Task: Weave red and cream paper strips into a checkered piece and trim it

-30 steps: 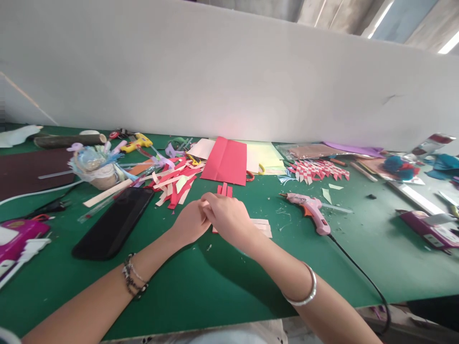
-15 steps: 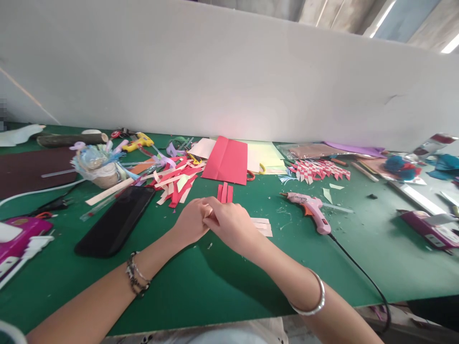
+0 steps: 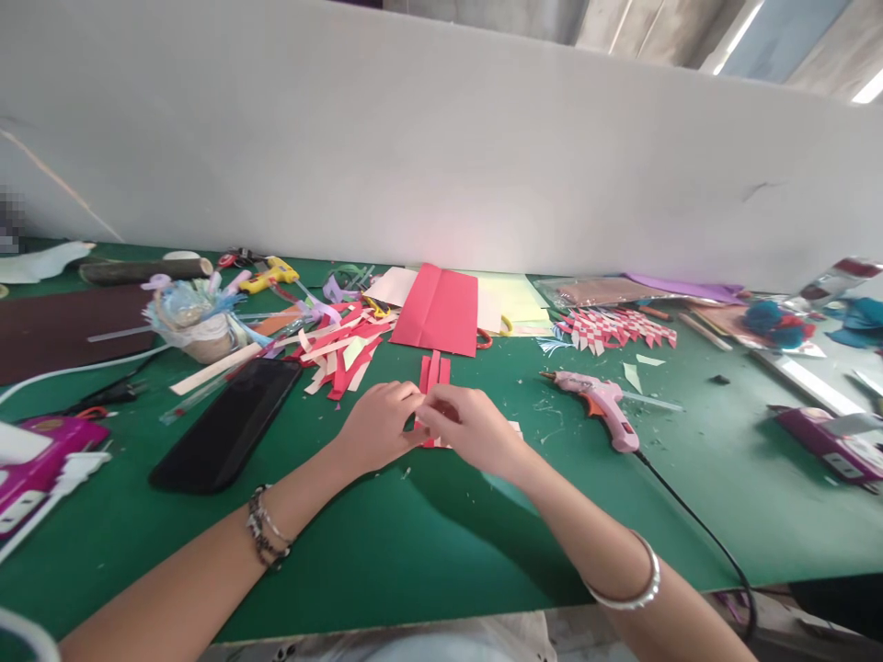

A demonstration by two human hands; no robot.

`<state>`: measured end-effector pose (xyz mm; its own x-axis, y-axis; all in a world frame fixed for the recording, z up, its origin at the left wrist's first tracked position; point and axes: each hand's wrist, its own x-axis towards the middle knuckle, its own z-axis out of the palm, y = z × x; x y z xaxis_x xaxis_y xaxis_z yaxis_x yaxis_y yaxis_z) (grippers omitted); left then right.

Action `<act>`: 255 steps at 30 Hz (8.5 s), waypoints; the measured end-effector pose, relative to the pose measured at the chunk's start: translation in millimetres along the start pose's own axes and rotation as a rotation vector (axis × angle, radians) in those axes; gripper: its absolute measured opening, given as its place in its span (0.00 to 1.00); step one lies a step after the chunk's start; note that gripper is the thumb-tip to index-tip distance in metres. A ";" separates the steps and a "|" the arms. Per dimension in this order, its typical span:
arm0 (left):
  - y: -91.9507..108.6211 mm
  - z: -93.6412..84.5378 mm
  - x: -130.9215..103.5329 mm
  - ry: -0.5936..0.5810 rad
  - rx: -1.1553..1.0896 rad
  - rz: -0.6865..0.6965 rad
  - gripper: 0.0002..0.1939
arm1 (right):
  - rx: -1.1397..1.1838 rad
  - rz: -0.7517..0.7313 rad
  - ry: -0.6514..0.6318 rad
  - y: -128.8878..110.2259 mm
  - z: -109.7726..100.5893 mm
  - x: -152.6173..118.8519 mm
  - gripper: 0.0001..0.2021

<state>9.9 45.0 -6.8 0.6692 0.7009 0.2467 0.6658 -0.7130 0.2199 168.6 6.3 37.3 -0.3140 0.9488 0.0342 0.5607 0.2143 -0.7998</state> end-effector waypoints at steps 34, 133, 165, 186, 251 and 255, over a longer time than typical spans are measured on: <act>2.4 -3.0 -1.4 -0.101 -0.090 0.173 0.12 | -0.338 0.226 0.233 72.1 -42.2 -45.1 0.07; -7.6 -6.9 -5.2 -0.159 -0.111 0.055 0.22 | -0.528 -0.280 0.025 43.0 -31.2 -13.1 0.08; -4.9 -7.7 -6.7 -0.120 0.002 0.146 0.10 | -0.558 -0.104 0.090 45.0 -23.9 -14.2 0.17; 10.0 -20.1 -52.6 -0.157 0.024 0.155 0.16 | -0.755 0.655 0.479 128.1 -128.9 -129.9 0.18; -0.9 -15.9 5.7 -0.182 -0.564 -0.479 0.16 | -0.050 0.025 -0.046 56.7 -31.1 -24.8 0.15; -10.8 -20.9 5.7 -0.239 -0.570 -0.439 0.15 | -0.062 0.021 -0.044 55.0 -33.6 -24.7 0.14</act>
<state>-0.3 56.4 12.0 0.4787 0.8608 -0.1728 0.6571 -0.2207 0.7208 232.9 2.4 12.6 -0.3341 0.9425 -0.0095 0.6136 0.2098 -0.7612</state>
